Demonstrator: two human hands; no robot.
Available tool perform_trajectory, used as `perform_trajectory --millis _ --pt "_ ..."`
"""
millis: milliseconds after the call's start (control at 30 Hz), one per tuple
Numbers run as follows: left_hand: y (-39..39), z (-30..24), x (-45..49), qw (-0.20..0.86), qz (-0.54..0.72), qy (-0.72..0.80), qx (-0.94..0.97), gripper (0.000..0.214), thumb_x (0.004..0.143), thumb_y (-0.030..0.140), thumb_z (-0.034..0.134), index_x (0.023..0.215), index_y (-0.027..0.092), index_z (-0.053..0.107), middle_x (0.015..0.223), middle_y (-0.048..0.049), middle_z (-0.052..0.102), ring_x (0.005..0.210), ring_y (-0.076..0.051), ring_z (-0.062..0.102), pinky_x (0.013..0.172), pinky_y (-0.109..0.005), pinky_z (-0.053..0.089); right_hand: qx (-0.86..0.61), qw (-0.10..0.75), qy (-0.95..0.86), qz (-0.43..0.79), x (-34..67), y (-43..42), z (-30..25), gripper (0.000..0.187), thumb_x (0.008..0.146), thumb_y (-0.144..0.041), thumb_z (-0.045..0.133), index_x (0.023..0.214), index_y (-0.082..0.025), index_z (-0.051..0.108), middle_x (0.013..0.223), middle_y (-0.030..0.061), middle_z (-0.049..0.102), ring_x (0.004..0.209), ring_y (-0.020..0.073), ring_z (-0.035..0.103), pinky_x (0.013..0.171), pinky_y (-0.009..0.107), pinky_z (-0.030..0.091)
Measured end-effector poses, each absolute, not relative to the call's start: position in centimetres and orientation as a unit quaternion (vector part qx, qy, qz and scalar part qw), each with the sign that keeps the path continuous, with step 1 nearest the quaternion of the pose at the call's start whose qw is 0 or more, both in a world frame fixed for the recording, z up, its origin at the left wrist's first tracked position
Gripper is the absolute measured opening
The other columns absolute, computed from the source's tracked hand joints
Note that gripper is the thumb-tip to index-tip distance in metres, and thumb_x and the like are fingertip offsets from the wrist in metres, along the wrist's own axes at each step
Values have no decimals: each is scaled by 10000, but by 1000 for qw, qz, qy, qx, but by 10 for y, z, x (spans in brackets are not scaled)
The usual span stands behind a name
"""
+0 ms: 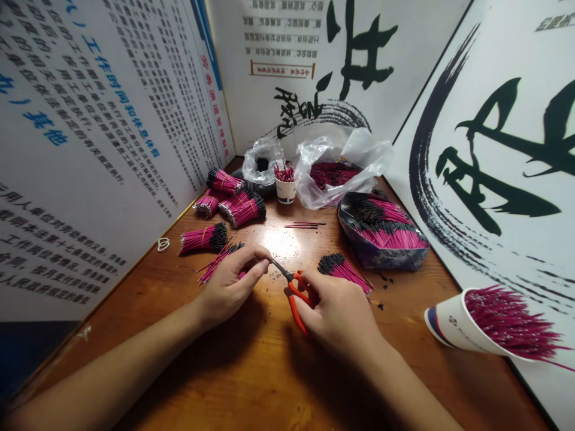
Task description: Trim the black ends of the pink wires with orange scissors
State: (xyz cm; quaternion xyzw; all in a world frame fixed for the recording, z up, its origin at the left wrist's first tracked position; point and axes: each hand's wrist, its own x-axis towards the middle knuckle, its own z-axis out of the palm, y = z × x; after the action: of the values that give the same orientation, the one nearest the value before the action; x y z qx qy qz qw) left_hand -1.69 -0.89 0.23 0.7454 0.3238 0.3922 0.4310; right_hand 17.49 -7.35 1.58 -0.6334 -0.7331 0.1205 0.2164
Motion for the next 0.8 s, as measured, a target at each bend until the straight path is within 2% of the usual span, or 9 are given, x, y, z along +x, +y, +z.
perform_trajectory --millis 300,400,500,633,800 --pt "-8 0 -17 414 392 336 749 172 961 281 460 878 168 560 719 23 489 641 -109 441 608 -235 359 -631 216 -733 134 174 -74 17 298 846 -373 542 620 -216 426 508 -42 481 480 111 396 484 228 255" --pt "-6 0 -20 377 377 380 756 175 955 302 463 856 182 543 661 42 457 597 -106 420 577 -236 334 -638 231 -723 129 179 -71 15 305 853 -419 536 639 -218 450 524 -37 500 487 115 420 492 228 276" --pt "2 6 -27 296 335 452 772 160 935 303 480 824 198 526 606 54 449 559 -111 416 566 -246 309 -678 229 -691 99 190 -65 15 306 859 -472 515 679 -225 494 564 -20 546 516 133 462 512 240 293" --pt "15 18 -40 163 252 516 802 169 910 274 480 760 200 502 758 -2 602 686 -157 532 602 -275 316 -748 134 -648 55 207 -56 20 186 813 -420 531 764 -242 553 662 5 638 589 179 558 537 261 289" --pt "27 20 -54 89 120 590 794 158 914 306 441 814 217 527 834 -47 690 759 -235 628 586 -306 304 -775 32 -629 57 216 -52 23 172 836 -401 502 770 -243 512 751 14 674 646 196 595 541 268 268"
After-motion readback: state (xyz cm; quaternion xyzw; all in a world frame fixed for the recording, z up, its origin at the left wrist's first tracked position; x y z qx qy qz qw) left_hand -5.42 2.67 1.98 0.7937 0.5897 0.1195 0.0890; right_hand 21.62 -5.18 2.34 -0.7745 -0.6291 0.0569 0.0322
